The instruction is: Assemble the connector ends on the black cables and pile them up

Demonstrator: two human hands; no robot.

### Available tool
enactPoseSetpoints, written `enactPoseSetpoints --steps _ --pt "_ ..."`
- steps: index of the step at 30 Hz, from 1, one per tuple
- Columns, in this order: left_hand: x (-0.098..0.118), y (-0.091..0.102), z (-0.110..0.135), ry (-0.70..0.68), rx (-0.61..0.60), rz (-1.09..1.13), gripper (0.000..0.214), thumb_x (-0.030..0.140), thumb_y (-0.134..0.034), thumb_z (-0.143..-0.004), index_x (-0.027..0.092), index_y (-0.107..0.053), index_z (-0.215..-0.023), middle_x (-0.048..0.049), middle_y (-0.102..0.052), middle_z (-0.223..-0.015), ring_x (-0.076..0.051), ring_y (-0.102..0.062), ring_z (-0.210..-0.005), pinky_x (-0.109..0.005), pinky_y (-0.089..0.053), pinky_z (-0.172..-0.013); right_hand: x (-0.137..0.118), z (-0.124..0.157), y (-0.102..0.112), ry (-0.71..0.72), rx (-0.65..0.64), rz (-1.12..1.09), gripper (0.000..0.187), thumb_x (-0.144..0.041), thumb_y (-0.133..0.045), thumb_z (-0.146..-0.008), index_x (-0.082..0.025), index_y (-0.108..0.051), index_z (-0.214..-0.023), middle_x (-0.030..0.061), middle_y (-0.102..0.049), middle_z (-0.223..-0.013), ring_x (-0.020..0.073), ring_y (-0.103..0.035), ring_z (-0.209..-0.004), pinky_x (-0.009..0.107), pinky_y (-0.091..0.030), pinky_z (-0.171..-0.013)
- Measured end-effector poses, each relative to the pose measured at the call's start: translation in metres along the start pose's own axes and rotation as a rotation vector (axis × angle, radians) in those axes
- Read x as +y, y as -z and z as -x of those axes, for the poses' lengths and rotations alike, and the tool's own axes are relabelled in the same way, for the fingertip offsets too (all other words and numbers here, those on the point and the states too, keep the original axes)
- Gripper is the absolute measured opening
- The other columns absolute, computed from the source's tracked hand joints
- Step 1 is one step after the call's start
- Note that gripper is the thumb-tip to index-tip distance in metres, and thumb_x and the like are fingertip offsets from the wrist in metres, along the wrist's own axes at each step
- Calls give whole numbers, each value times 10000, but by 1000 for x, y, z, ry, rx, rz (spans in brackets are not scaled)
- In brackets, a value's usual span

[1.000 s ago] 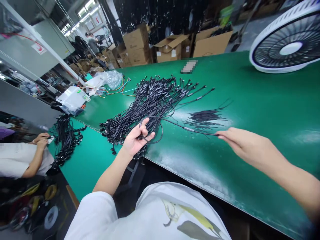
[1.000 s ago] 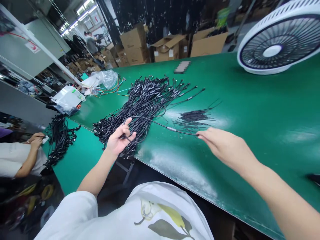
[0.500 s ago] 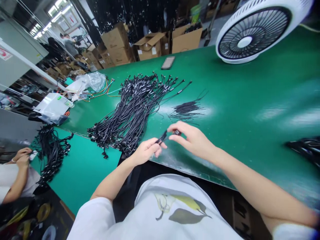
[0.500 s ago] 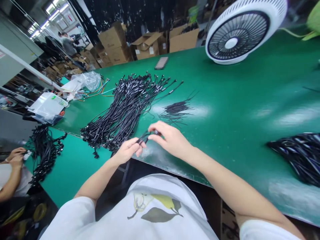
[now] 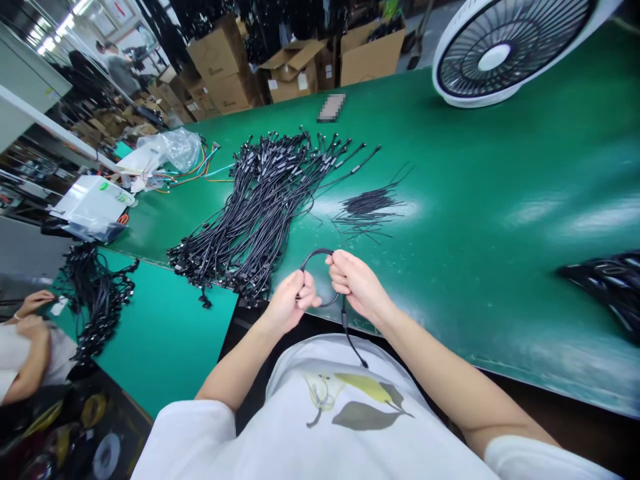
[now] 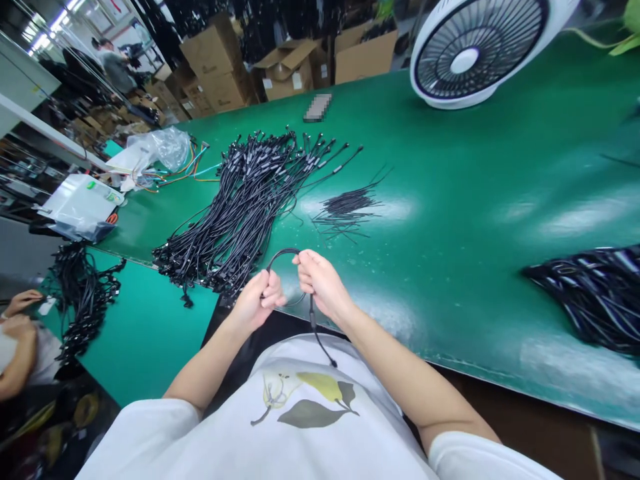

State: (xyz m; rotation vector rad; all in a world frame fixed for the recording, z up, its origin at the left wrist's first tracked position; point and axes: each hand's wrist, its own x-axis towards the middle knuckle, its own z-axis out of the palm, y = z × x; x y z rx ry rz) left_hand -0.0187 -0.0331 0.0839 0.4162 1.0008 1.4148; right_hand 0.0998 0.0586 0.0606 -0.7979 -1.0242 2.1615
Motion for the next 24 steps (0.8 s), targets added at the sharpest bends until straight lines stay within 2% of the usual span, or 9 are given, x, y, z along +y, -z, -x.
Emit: enactPoseSetpoints --steps 3,6,9,11,13,15,18,21,24 --pt "20 4 4 12 38 150 335 382 -549 -919 144 -483 -693 100 -237 -524 -14 -177 -381 -148 -278 -426 20 15 5 -107 -146 148 371 -491 -630 -793 -200 -519 -996 -49 -487 -699 81 -490 -555 214 -457 -490" --pt "41 10 5 -29 93 301 293 299 -454 -974 141 -510 -734 88 -242 -540 -11 -195 -379 -122 -276 -415 37 31 15 -112 -246 429 308 -458 -521 -862 -191 -523 -1017 -39 -524 -683 99 -514 -518 233 -452 -466" --pt "58 19 6 -136 142 394 274 255 -374 -1003 144 -569 -845 71 -281 -559 -11 -249 -394 -93 -286 -412 37 38 30 108 -137 771 283 -388 -441 -921 -201 -532 -1113 -14 -582 -711 125 -561 -558 263 -476 -534" --pt "66 24 9 -185 156 399 271 226 -345 -1009 150 -600 -960 63 -313 -574 -14 -274 -406 -85 -285 -401 28 37 43 337 -53 1027 289 -357 -435 -938 -205 -550 -1156 46 -656 -852 172 -639 -725 311 -513 -662" --pt "69 29 12 -184 168 357 274 199 -342 -1003 162 -608 -1061 58 -344 -587 -21 -285 -413 -92 -286 -389 16 35 56 539 -41 1263 302 -337 -424 -956 -201 -567 -1185 87 -675 -996 207 -657 -881 335 -513 -754" --pt "71 34 16 -176 184 315 283 190 -356 -996 182 -602 -1136 57 -369 -599 -26 -289 -414 -100 -287 -381 4 33 69 659 -56 1460 319 -326 -406 -972 -191 -575 -1205 90 -677 -1023 211 -659 -905 318 -503 -745" --pt "73 41 19 -211 199 288 301 222 -383 -991 214 -582 -1216 66 -388 -594 -25 -302 -411 -98 -293 -384 -10 33 84 748 -29 1679 313 -305 -405 -980 -170 -604 -1181 62 -684 -923 185 -654 -794 282 -457 -638" --pt "69 44 18 -266 187 195 283 240 -491 -946 189 -602 -1201 66 -440 -592 -20 -384 -447 -99 -348 -433 -19 38 83 859 -33 1811 280 -256 -412 -976 -169 -658 -1078 36 -662 -779 160 -608 -677 280 -397 -592" --pt "53 37 12 -300 135 -72 310 306 -624 -866 151 -637 -1135 -11 -631 -773 -75 -593 -673 -176 -488 -637 -27 44 61 979 -227 1800 278 -220 -408 -970 -176 -683 -958 28 -625 -690 148 -564 -628 287 -368 -604"
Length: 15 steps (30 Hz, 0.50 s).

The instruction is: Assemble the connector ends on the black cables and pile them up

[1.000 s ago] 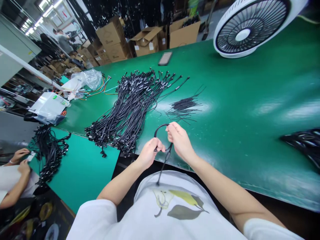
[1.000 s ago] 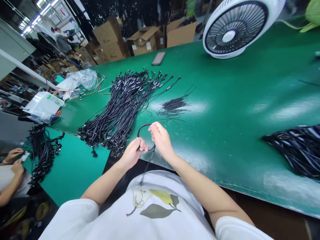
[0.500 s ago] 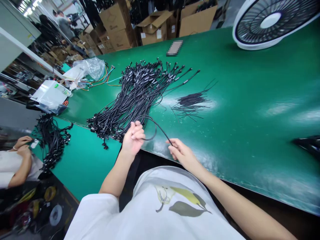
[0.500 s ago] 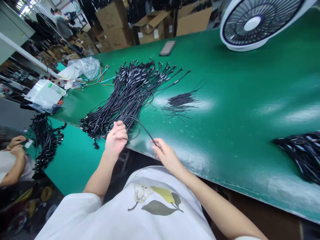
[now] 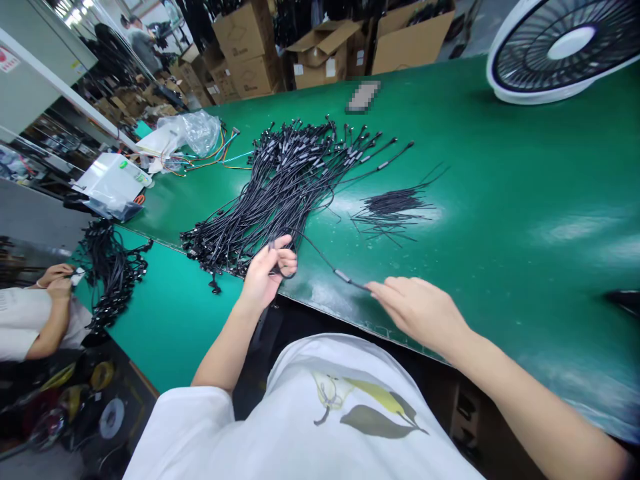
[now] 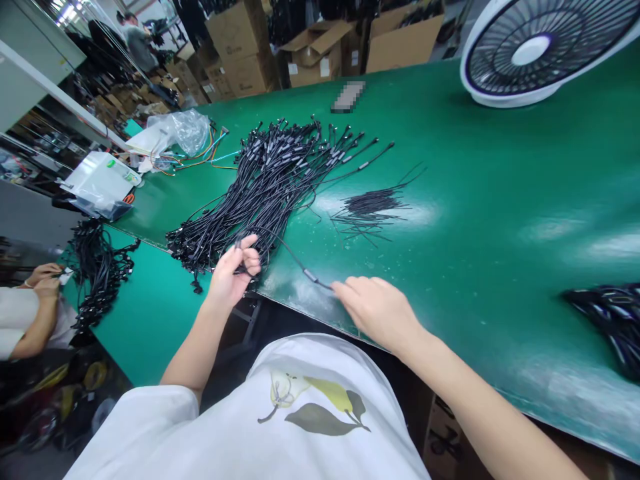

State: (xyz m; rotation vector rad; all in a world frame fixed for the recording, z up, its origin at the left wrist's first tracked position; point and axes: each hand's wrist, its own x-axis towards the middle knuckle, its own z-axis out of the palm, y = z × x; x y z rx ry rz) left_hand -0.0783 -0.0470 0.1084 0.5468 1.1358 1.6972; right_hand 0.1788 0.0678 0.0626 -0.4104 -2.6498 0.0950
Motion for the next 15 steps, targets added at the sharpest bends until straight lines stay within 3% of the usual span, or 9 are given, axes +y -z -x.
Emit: enactPoseSetpoints --steps 2,4,7,9,12,15 --pt "-12 -10 4 -27 -112 -235 323 384 -617 -864 147 -657 -1081 -75 -687 -951 -150 -642 -881 -270 -503 -814 -13 -15 9 97 -10 -117 292 -229 -395 -977 -183 -679 -923 30 -620 -690 140 -558 -637 279 -368 -620" --pt "-21 -20 9 -21 -257 -472 319 422 -557 -895 148 -672 -1012 -85 -698 -968 -170 -630 -938 -299 -466 -887 -20 -31 17 84 -7 -221 303 -247 -385 -984 -187 -673 -912 33 -621 -703 137 -560 -653 267 -371 -627" --pt "-24 -26 14 33 -393 -656 327 439 -516 -911 151 -663 -951 -39 -657 -783 -130 -581 -737 -266 -457 -747 -20 -52 19 -41 28 -379 294 -267 -387 -982 -189 -659 -900 39 -634 -743 144 -571 -697 262 -400 -657" --pt "-25 -26 13 60 -387 -597 339 463 -535 -895 148 -649 -944 -4 -579 -681 -101 -495 -605 -240 -411 -610 -16 -61 12 -173 109 -536 238 -351 -458 -955 -197 -640 -963 55 -648 -853 165 -586 -801 281 -438 -736" --pt "-28 -27 9 82 -313 -311 342 491 -590 -855 151 -617 -882 41 -444 -586 -73 -375 -505 -220 -321 -510 -16 -69 -11 -449 223 -933 388 -560 -525 -874 -226 -580 -1063 60 -612 -966 192 -569 -927 333 -462 -827" --pt "-36 -31 7 143 -245 -64 374 527 -641 -803 160 -574 -832 55 -377 -583 -65 -325 -491 -218 -302 -496 -26 -72 -35 -673 91 -1505 411 -630 -477 -869 -223 -531 -881 -19 -486 -695 131 -495 -632 286 -457 -633"
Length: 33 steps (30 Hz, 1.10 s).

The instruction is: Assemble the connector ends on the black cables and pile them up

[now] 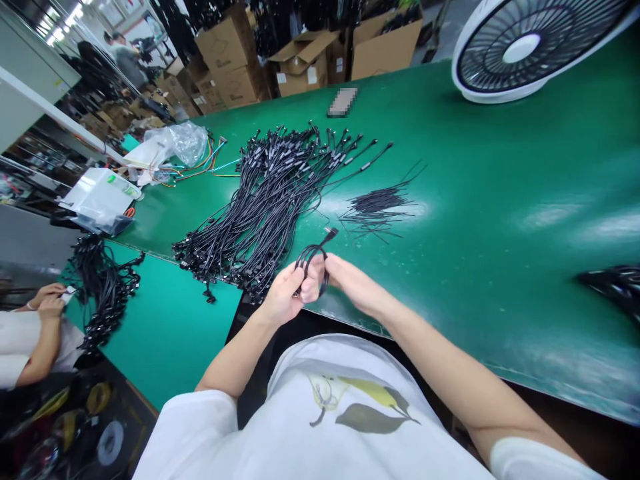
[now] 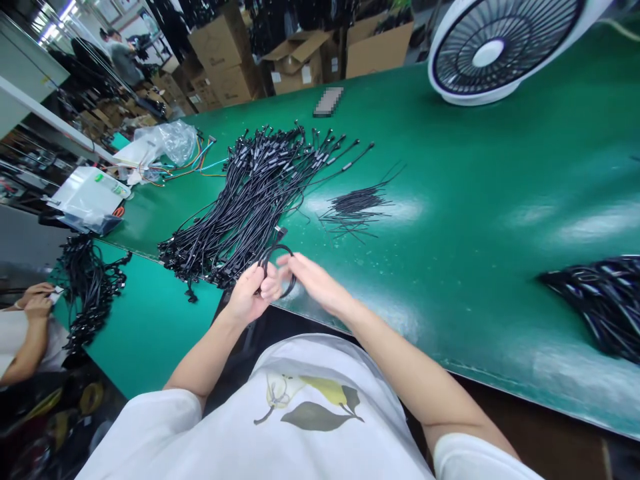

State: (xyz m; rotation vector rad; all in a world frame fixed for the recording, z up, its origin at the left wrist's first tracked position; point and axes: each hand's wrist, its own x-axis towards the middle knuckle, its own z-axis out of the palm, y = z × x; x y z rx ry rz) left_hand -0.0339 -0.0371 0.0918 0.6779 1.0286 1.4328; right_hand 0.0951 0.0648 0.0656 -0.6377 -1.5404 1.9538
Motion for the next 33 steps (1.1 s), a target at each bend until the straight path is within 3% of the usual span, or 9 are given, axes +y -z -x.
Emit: enactPoseSetpoints --steps 4,8,11,14,22,25,28,31,33 --pt "-20 -5 -1 41 73 9 386 528 -642 -806 160 -535 -758 31 -425 -649 -89 -424 -595 -270 -430 -666 7 3 -13 -139 130 -371 383 -554 -576 -842 -221 -434 -718 -89 -210 -559 79 -216 -450 225 -312 -449" --pt "-42 -6 -2 -25 177 -64 436 563 -629 -798 173 -476 -678 21 -470 -686 -103 -456 -660 -288 -442 -768 0 7 -23 -35 231 -388 366 -573 -611 -805 -227 -494 -776 1 -534 -784 142 -546 -750 271 -479 -647" --pt "-52 -6 -2 55 221 -69 505 618 -671 -724 171 -448 -644 15 -480 -696 -113 -476 -703 -265 -444 -724 -1 12 -32 -56 191 -375 389 -623 -549 -834 -240 -515 -896 42 -617 -1020 177 -595 -931 258 -481 -628" --pt "-55 -8 2 256 126 -22 558 665 -687 -666 172 -427 -658 14 -495 -692 -118 -506 -674 -273 -464 -652 -5 16 -37 -78 233 -341 416 -649 -492 -860 -236 -468 -903 30 -627 -954 134 -602 -802 200 -434 -531" --pt "-53 -22 -1 214 -36 -118 528 589 -660 -760 195 -416 -1013 52 -502 -683 -88 -470 -588 -233 -378 -550 -13 -3 -25 -158 126 -458 513 -730 -485 -811 -220 -426 -820 -110 -269 -532 36 -151 -400 157 -135 -360" --pt "-49 -20 -4 237 -108 -210 459 578 -609 -805 175 -445 -953 61 -427 -643 -73 -407 -546 -219 -328 -511 -8 -4 -11 -55 141 -248 544 -742 -319 -869 -218 -428 -774 -96 -276 -508 57 -209 -387 182 -224 -367" --pt "-44 -10 -3 287 -134 -248 406 557 -537 -858 157 -475 -849 67 -342 -620 -59 -323 -510 -209 -251 -474 -10 3 13 309 179 277 452 -626 -370 -928 -207 -535 -888 1 -549 -692 130 -541 -632 292 -481 -635" --pt "-39 0 -5 285 -106 -390 394 556 -470 -886 170 -452 -810 65 -334 -618 -68 -307 -507 -216 -245 -477 -15 15 38 676 -15 891 317 -464 -453 -955 -214 -585 -1099 73 -623 -1098 216 -545 -1098 463 -375 -1005" --pt "-38 4 -8 262 -147 -611 369 527 -414 -916 174 -459 -820 48 -393 -633 -85 -348 -534 -230 -291 -514 -14 24 46 766 -240 1198 281 -324 -408 -984 -185 -567 -1170 84 -614 -1146 222 -516 -1145 496 -301 -1058"
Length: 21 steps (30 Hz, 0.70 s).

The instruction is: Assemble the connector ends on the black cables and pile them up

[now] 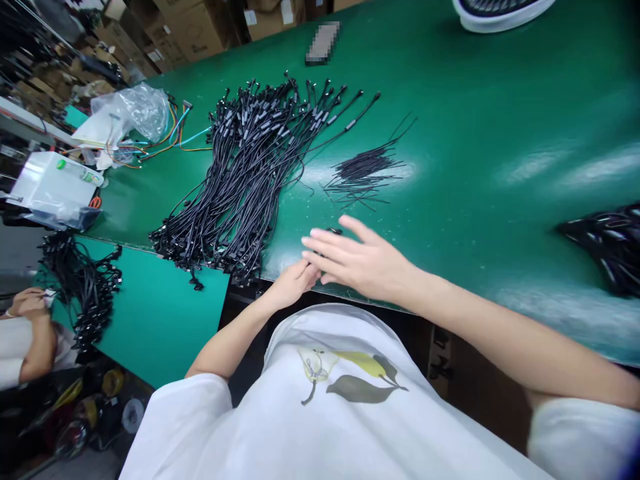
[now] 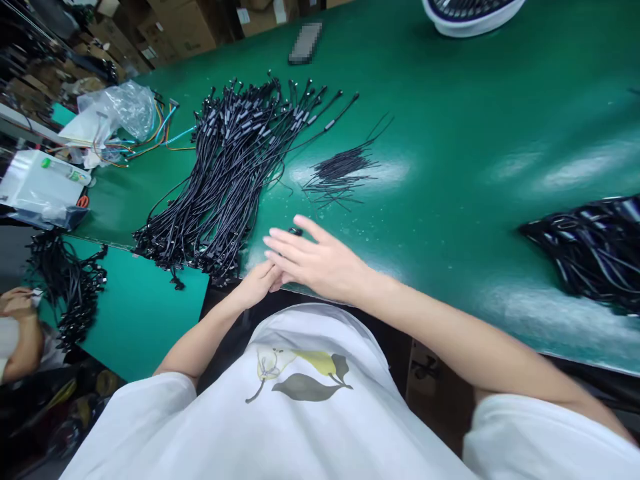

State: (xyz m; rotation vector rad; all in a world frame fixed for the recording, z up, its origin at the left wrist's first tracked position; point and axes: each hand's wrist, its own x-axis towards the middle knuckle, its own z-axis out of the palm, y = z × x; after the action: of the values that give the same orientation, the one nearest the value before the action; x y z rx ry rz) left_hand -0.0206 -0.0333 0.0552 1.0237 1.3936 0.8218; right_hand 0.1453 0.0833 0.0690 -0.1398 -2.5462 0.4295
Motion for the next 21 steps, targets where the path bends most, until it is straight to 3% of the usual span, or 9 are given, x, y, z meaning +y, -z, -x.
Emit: enactPoseSetpoints --steps 2,4,6,10,13,17,21 --pt "1 0 -2 -39 -41 -259 317 452 -378 -943 173 -487 -840 19 -481 -686 -109 -420 -603 -250 -349 -596 -3 9 -3 79 -205 153 253 -207 -367 -980 -125 -589 -1069 98 -633 -992 213 -555 -995 456 -354 -985" --pt "2 -2 -4 -71 -88 -447 279 383 -358 -954 174 -510 -849 -9 -551 -763 -138 -486 -694 -271 -381 -683 -6 15 -9 52 -353 241 226 -170 -366 -968 -118 -581 -921 86 -599 -832 196 -538 -813 375 -401 -813" --pt "3 -4 -3 -72 -112 -542 287 366 -331 -960 179 -523 -857 -29 -590 -823 -164 -526 -757 -287 -394 -733 -7 20 -13 -12 -436 264 185 -176 -378 -968 -131 -549 -912 77 -567 -814 184 -505 -757 309 -358 -668" --pt "2 -3 -1 -18 -136 -620 296 399 -315 -963 194 -510 -879 -29 -578 -810 -176 -525 -742 -292 -388 -719 -1 28 -17 -34 -529 205 147 -197 -377 -979 -155 -516 -959 57 -555 -827 171 -485 -724 285 -232 -545" --pt "2 0 -3 35 -207 -542 294 433 -333 -957 195 -493 -894 -6 -532 -754 -159 -496 -692 -280 -376 -685 6 34 -21 47 -550 239 188 -172 -336 -983 -161 -506 -904 38 -542 -768 159 -448 -638 307 -164 -529" --pt "-2 3 -15 55 -372 -177 416 495 -302 -956 159 -537 -891 -18 -545 -759 -146 -514 -729 -284 -398 -749 11 37 -28 142 -481 333 242 -137 -283 -985 -159 -503 -886 41 -534 -746 162 -448 -639 324 -153 -542" --pt "-13 -3 -25 153 -316 33 441 567 -478 -864 137 -572 -833 -6 -522 -699 -133 -490 -673 -280 -394 -695 17 34 -29 125 -505 255 250 -160 -313 -983 -154 -538 -873 50 -556 -753 166 -458 -647 310 -218 -567"
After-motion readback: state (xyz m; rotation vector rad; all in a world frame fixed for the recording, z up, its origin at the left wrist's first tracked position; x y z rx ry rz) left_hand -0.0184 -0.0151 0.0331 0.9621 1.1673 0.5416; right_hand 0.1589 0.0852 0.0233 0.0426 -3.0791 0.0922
